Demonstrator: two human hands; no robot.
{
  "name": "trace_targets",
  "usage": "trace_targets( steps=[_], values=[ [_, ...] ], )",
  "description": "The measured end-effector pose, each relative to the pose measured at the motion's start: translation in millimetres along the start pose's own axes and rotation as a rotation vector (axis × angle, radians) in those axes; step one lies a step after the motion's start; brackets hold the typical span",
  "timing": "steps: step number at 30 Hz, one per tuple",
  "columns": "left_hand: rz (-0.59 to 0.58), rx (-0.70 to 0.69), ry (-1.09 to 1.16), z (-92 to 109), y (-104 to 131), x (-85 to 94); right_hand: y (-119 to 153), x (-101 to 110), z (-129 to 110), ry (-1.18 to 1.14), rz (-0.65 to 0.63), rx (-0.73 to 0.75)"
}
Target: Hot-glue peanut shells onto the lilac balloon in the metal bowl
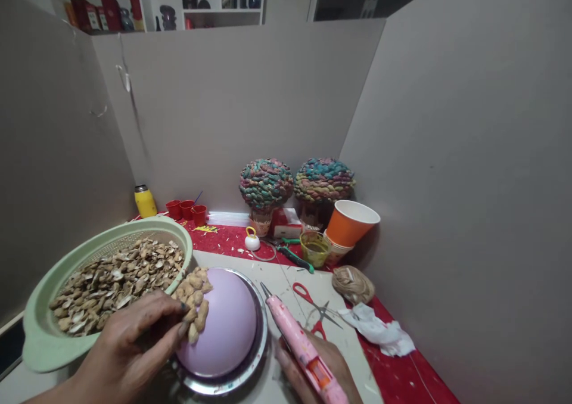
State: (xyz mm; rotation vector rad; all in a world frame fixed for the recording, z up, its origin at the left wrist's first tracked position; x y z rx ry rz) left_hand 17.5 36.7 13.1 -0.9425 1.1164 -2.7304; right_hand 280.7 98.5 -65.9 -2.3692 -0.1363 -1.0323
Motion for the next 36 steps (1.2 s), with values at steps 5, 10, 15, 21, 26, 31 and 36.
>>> trace_targets(
  steps=[5, 10, 15, 21, 26, 31, 36],
  values=[
    [0.029, 0.001, -0.018, -3.4, 2.0, -0.6, -0.6, 3.2, -3.7, 0.02, 0.025, -0.014],
    [0.059, 0.014, -0.012, -2.8, -2.7, -3.9, 2.7, -2.6, -0.3, 0.006, 0.053, -0.062],
    [-0.003, -0.027, -0.073, 1.2, -7.5, -6.3, 1.9, -6.0, 8.0, -0.026, 0.0, -0.041],
    [-0.108, -0.157, -0.246, 4.7, -6.3, -4.9, 1.0, -8.0, 10.8, -0.038, -0.021, 0.014],
    [-0.151, -0.206, -0.375, 6.8, -3.9, -4.8, 3.2, -4.8, 8.5, 0.023, 0.012, -0.004],
    [-0.119, -0.18, -0.307, 7.1, -7.6, -2.1, 2.3, -1.6, 4.9, 0.039, -0.009, 0.007],
    [-0.107, -0.181, -0.181, 5.8, -8.6, 0.0, 2.1, -1.3, 3.4, 0.046, -0.045, 0.016]
  ],
)
Point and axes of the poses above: each hand's wrist, its own y-axis away from the middle knuckle, its own x-axis out of the back of the hand, z = x × y, the point moved 2 cm from there along -y, towards the middle knuckle, and after that the axes turned 12 degrees about y, right-handed, at the moved point
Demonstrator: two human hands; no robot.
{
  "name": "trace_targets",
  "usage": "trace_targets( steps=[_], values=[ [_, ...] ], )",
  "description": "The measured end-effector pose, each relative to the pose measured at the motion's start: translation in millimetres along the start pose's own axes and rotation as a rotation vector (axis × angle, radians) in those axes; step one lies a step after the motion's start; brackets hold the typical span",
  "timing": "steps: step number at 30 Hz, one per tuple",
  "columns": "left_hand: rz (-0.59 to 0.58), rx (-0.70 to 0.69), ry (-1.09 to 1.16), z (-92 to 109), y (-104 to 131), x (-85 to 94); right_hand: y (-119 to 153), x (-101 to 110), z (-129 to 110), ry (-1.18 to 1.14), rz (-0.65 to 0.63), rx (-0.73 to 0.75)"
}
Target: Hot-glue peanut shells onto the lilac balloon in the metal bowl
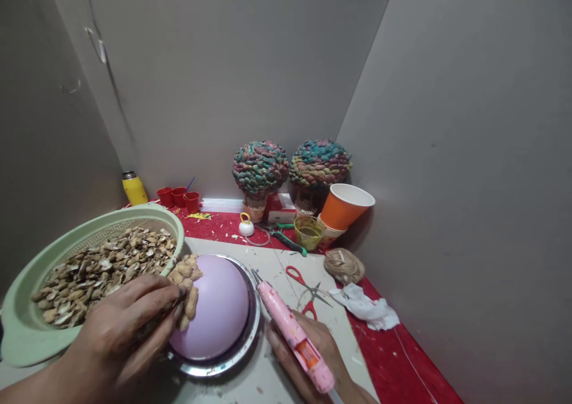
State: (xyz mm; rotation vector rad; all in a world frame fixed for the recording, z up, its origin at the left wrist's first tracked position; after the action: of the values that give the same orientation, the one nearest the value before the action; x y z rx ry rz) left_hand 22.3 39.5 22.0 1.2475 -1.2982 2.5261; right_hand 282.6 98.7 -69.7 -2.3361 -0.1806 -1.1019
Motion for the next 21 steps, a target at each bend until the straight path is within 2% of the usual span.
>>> trace_targets(
  steps=[3, 7, 12, 18, 21],
  values=[
    [0.023, -0.029, 0.028, -0.6, 3.2, 1.0, -0.2, -0.1, -0.7, -0.013, 0.002, -0.003],
    [-0.002, -0.013, 0.04, -3.1, 6.6, 0.8, 0.0, -2.9, 0.6, -0.023, 0.02, -0.016],
    [0.016, -0.04, 0.027, -5.3, 7.5, -0.3, 2.3, -6.9, 5.1, 0.002, 0.092, 0.002],
    [0.107, -0.117, -0.054, -3.7, 6.4, 1.4, -1.1, -7.2, 5.3, -0.026, 0.074, 0.055],
    [0.128, -0.087, -0.048, -3.0, 7.5, 2.3, -2.4, -7.1, 3.1, -0.08, 0.102, 0.061]
  ],
)
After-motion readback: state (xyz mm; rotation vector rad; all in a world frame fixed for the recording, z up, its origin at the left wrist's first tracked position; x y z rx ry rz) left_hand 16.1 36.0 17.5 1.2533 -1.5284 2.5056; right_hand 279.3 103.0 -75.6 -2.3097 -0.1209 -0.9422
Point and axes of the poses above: each hand's wrist, its own y-axis away from the middle knuckle, its own x-axis out of the back of the hand, z = x × y, the point moved 2 cm from there along -y, towards the middle knuckle, and after that the axes turned 12 degrees about y, right-handed, at the moved point
